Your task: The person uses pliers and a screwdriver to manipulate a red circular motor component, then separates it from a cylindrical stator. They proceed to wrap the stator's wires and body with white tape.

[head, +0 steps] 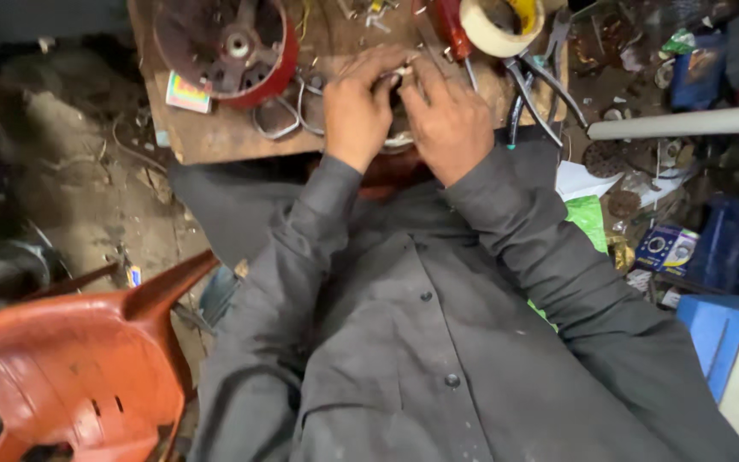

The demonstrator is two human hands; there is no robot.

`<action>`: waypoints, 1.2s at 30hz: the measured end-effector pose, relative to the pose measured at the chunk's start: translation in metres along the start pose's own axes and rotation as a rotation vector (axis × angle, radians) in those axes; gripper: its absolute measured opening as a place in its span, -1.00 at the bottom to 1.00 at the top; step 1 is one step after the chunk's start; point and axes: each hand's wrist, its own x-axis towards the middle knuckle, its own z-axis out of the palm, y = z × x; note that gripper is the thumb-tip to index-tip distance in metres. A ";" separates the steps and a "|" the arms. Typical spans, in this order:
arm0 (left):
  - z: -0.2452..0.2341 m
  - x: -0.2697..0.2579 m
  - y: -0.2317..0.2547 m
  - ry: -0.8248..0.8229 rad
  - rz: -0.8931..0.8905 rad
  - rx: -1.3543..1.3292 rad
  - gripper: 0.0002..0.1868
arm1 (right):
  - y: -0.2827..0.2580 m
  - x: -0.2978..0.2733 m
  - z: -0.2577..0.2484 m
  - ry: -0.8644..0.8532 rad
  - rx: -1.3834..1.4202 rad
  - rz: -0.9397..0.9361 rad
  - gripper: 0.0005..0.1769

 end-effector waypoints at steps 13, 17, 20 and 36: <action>-0.015 0.049 -0.009 -0.544 0.571 0.529 -0.84 | -0.016 -0.070 -0.027 -0.225 0.797 0.857 -0.71; -0.008 0.060 -0.013 -0.610 0.487 0.495 -0.76 | -0.011 -0.078 -0.029 -0.269 0.970 0.879 -0.68; -0.015 0.060 -0.002 -0.577 0.365 0.496 -0.78 | 0.011 -0.094 -0.039 -0.216 1.080 0.823 -0.65; -0.012 -0.034 0.025 -0.041 -0.251 0.272 -0.49 | 0.055 0.042 -0.048 -0.214 0.675 0.192 -0.86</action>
